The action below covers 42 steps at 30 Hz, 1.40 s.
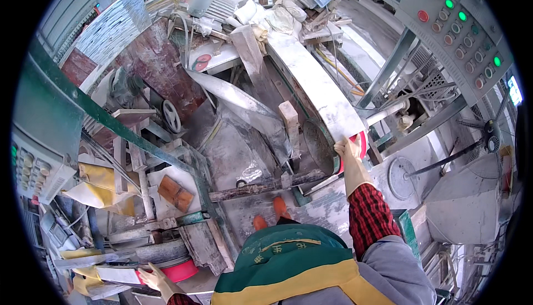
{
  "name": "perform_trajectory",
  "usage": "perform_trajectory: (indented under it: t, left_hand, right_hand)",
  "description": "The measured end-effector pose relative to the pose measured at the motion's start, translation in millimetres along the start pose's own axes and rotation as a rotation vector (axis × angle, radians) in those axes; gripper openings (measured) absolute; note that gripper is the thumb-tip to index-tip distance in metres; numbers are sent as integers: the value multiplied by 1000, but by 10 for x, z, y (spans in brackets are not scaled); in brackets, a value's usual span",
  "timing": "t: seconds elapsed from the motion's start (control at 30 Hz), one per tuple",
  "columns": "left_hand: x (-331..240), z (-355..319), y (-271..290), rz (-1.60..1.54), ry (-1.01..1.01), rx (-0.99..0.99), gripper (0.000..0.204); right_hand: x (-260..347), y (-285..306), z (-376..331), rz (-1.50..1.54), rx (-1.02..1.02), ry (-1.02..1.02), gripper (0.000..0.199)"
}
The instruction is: The person stands at a machine and repeatedly places small rectangular white blocks onto a conveyor belt. The blocks move through the machinery and are collected in a yellow bag. The person continues this repetitive action throughout the clip.
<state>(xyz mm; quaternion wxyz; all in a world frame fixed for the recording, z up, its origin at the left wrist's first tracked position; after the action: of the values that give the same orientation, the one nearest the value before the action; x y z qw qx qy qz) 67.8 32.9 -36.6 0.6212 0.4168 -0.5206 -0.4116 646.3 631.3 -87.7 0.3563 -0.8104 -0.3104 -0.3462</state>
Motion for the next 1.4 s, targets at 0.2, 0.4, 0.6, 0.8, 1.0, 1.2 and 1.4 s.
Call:
perform_trajectory:
  t: [0.2,0.4,0.6,0.8,1.0,1.2,1.4]
  left_hand:
    - [149,390,218,78,39,-185,72]
    - [171,469,40,125,165,-118,65]
    - [18,260,169,97,100,-159,56]
    - [72,185,218,148,129,-187,54]
    - [4,89,315,114,93,-184,53]
    - [-6,40,252,129,104,-315,52]
    - [-15,-1,253,167,62,-392,50]
  right_hand:
    - [-350,668,-36,123,142,107,72]
    - [-893,1988,-62,-665,78,-116,61]
    - [-835,1831,-571,-709,115,-249,64]
    - [-1108,1058,-708,-685,313,-234,59]
    - [-1436,715,-799,-641,543,-257,59]
    - [-1395,838,-885,-800,626,-304,62]
    - [-1248,1248,-851,-953,519,-333,61]
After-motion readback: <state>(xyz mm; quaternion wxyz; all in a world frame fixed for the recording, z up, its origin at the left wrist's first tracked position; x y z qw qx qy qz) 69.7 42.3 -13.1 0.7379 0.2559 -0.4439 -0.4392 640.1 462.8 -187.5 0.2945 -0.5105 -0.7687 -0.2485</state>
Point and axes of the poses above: each hand's wrist, its own z-axis towards the middle knuckle, its own y-axis out of the back of the hand, x = y × z, the point moved 2 cm from there along z, towards the middle knuckle, and after that the axes turned 14 degrees about z, right-handed, at the moved point
